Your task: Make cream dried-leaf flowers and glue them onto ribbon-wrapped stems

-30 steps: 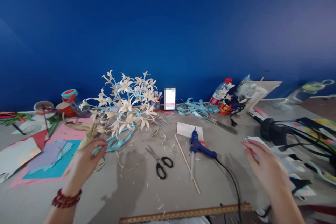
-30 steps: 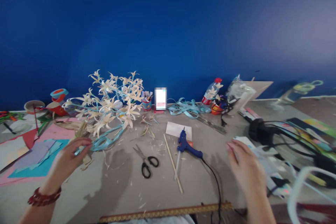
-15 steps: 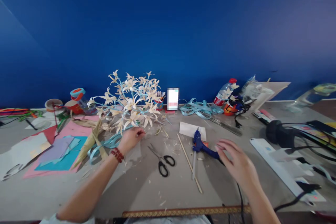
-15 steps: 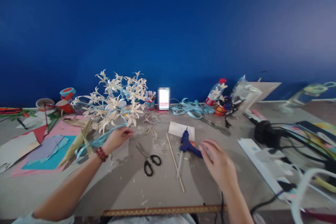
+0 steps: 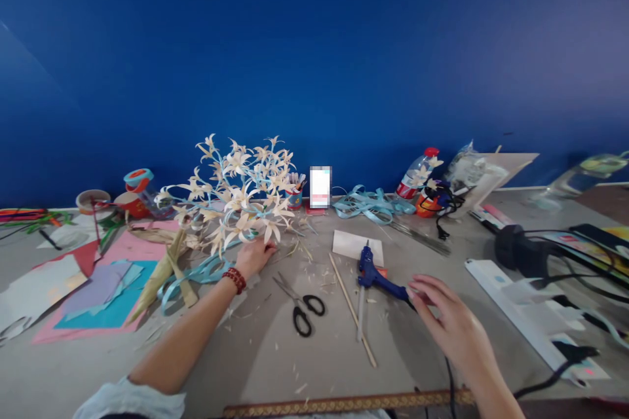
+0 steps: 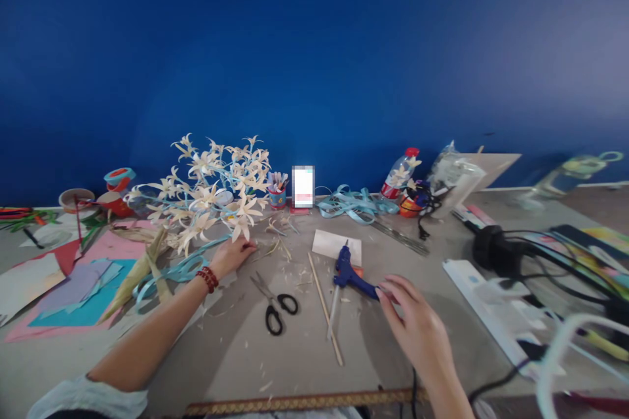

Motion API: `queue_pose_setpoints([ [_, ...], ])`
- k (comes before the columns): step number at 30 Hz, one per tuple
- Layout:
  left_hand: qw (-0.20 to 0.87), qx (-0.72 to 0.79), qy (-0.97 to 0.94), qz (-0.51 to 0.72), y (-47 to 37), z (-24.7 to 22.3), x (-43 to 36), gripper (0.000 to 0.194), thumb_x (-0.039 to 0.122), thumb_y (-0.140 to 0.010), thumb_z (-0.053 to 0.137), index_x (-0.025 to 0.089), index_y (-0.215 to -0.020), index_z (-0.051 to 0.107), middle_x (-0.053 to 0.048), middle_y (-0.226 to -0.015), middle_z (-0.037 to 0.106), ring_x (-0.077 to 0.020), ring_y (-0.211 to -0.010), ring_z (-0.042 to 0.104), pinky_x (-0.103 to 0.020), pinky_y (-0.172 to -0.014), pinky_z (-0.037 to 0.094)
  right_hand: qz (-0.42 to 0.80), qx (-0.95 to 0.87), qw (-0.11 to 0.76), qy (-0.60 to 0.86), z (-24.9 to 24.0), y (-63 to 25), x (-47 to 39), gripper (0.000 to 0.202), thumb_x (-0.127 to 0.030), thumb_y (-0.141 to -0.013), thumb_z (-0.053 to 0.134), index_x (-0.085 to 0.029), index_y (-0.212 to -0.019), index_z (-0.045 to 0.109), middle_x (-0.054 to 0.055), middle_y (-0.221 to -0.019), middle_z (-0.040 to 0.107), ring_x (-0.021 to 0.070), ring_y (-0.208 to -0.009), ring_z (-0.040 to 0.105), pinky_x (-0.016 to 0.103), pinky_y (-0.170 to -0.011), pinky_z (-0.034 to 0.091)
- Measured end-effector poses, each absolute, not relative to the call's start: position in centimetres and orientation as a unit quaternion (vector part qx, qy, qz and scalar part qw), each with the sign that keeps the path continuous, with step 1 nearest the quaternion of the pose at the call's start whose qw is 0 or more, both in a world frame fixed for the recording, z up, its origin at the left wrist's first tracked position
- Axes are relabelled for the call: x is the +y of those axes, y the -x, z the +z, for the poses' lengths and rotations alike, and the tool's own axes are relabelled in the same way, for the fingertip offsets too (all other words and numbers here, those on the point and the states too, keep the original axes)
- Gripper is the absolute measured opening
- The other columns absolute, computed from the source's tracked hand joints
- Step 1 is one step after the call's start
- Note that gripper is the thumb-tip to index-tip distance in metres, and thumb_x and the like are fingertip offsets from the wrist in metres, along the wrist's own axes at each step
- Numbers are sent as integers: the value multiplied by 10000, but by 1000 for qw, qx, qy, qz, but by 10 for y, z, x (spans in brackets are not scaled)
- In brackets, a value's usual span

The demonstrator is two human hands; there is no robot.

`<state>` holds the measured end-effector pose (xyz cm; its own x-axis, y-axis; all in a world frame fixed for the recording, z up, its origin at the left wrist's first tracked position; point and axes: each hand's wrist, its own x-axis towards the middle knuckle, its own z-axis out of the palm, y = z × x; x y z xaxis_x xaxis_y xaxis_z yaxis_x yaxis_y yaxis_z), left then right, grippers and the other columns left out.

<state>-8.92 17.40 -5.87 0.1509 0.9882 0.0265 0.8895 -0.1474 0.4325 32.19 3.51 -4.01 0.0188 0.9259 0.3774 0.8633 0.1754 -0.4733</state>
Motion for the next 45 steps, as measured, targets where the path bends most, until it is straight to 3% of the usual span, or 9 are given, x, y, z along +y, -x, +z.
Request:
queue_pose_setpoints([
  [9,112,629,-750,173,93,-67,170,178,238,-893,551,193,-914,722,-95,-962,725,-237,-933,638,-323,-830,437,27,-715,323,620,-41,-325,40,296,-420,-932,450,-221,-980,663,100,-1143,655,215,-824,703,350,-816,556],
  [18,107,619,-754,189,98,-75,172,127,220,-886,561,192,-887,685,-64,-870,719,-210,-828,652,-299,-757,461,36,-722,319,613,-36,-319,43,289,-413,-938,448,-223,-986,660,99,-1147,644,218,-847,698,337,-761,575],
  [25,94,621,-751,205,95,-79,174,122,177,-875,547,181,-883,669,-84,-925,705,-219,-869,645,-310,-778,465,59,-718,319,616,-39,-312,40,285,-412,-936,460,-220,-997,662,105,-1154,635,232,-911,686,306,-676,591],
  [31,90,615,-748,232,93,-65,166,147,175,-883,514,188,-917,656,-99,-987,683,-239,-929,637,-342,-821,475,44,-728,329,600,-31,-299,39,269,-390,-940,459,-230,-1002,666,97,-1132,653,240,-963,668,340,-785,566],
  [35,100,588,-759,261,83,-39,133,155,218,-882,531,197,-978,651,-112,-1050,674,-273,-1026,612,-408,-917,456,70,-754,342,557,-23,-264,32,213,-323,-941,479,-223,-932,667,79,-988,704,226,-905,681,319,-798,540],
  [37,128,557,-770,284,66,-26,104,196,294,-920,500,210,-1033,636,-100,-1110,664,-247,-1057,606,-380,-930,466,108,-777,340,518,-19,-235,27,199,-280,-937,482,-215,-915,669,82,-968,708,216,-896,679,300,-795,531],
  [40,324,366,-798,353,32,-11,56,372,372,-890,569,219,-1228,573,-118,-1257,615,-251,-1162,561,-362,-972,454,212,-836,281,422,-17,-191,20,189,-194,-897,485,-212,-912,672,84,-999,706,206,-925,665,288,-797,515],
  [42,391,280,-803,352,13,-6,33,495,414,-860,607,223,-1310,527,-124,-1255,621,-260,-1164,560,-360,-981,447,238,-853,263,382,-16,-170,18,132,-201,-820,533,-197,-805,664,78,-867,716,221,-839,668,293,-726,511],
  [45,429,297,-774,359,1,-5,20,441,372,-911,546,214,-1322,526,-126,-1191,664,-242,-1089,609,-345,-949,458,271,-857,250,359,-12,-159,20,127,-176,-798,537,-191,-800,663,66,-841,724,219,-820,666,292,-714,491],
])
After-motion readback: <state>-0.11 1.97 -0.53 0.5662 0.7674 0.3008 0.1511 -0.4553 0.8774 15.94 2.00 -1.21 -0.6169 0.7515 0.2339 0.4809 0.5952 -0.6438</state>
